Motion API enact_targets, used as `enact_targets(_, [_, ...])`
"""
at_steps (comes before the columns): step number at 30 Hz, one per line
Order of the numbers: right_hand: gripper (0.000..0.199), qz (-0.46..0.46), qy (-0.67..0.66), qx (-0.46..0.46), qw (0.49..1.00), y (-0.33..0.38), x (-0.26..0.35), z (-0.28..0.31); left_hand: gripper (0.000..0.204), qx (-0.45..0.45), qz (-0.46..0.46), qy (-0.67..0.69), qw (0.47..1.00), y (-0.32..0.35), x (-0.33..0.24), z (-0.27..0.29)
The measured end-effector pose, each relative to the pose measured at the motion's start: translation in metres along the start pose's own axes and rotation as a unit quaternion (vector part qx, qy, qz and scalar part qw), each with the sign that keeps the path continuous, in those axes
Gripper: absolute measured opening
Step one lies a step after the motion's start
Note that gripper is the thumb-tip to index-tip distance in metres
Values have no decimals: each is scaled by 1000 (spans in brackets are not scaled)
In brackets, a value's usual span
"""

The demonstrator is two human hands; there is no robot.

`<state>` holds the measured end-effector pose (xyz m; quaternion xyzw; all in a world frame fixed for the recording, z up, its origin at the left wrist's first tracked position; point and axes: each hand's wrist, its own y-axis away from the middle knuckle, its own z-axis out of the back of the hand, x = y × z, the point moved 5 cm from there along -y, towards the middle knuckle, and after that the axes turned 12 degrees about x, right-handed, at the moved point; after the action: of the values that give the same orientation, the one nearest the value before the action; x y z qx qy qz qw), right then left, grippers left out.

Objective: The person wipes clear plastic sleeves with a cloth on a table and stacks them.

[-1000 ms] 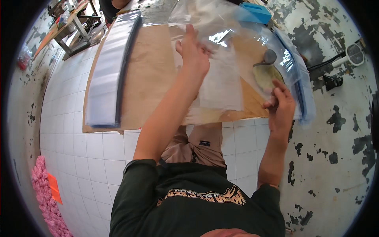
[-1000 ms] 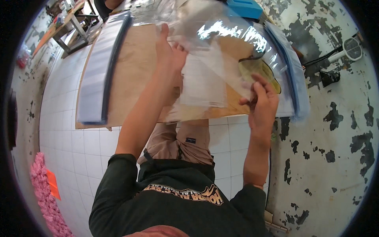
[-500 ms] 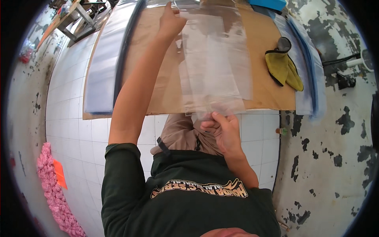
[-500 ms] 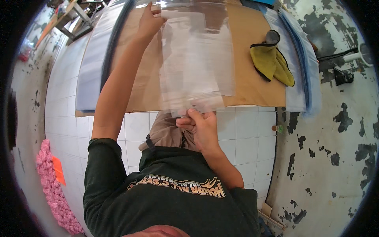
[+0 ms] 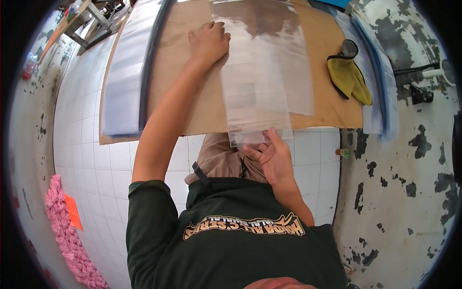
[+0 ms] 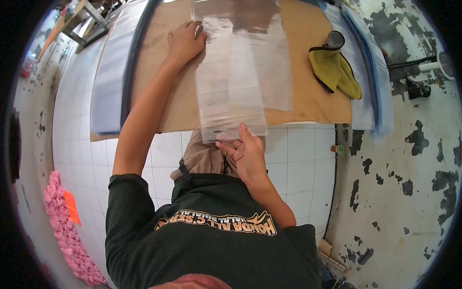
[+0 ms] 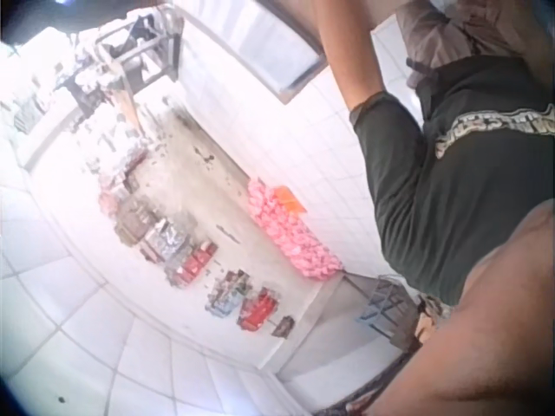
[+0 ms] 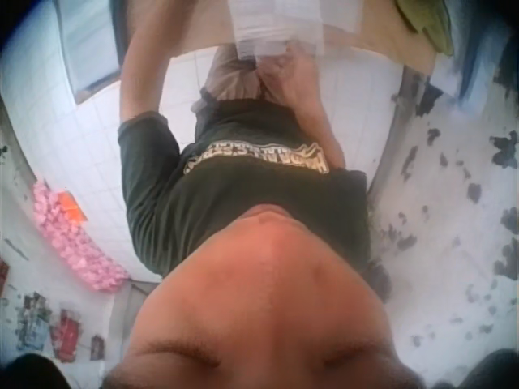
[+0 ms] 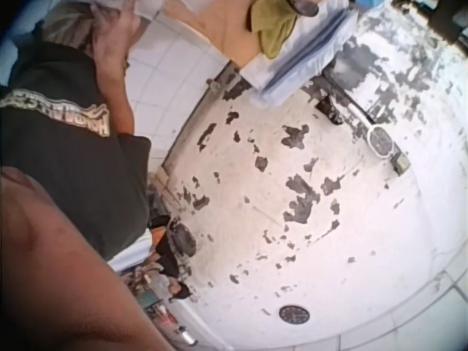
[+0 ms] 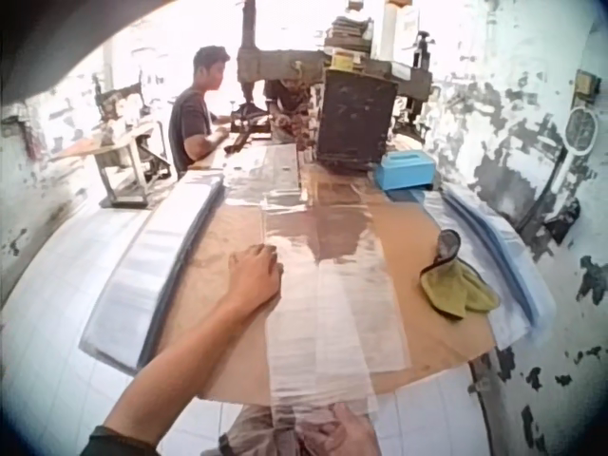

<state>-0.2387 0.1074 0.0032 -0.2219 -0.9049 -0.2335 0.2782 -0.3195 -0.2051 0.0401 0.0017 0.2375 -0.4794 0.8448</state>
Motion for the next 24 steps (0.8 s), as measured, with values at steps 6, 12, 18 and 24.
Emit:
enact_targets(6, [27, -51, -42, -3, 998, 17, 15, -14, 42, 5, -4, -10, 1000, 4, 1, 3])
enact_targets(12, [22, -31, -46, -24, 998, 28, 23, -18, 37, -4, -28, 1, 1000, 8, -1, 6])
enact_targets(18, [26, 2, 30, -41, 999, 17, 21, -11, 36, -8, -24, 13, 1000, 11, -3, 10])
enact_targets(24, [31, 40, 97, -74, 992, 9, 24, -19, 38, -4, -11, 32, 999, 13, 2, 9])
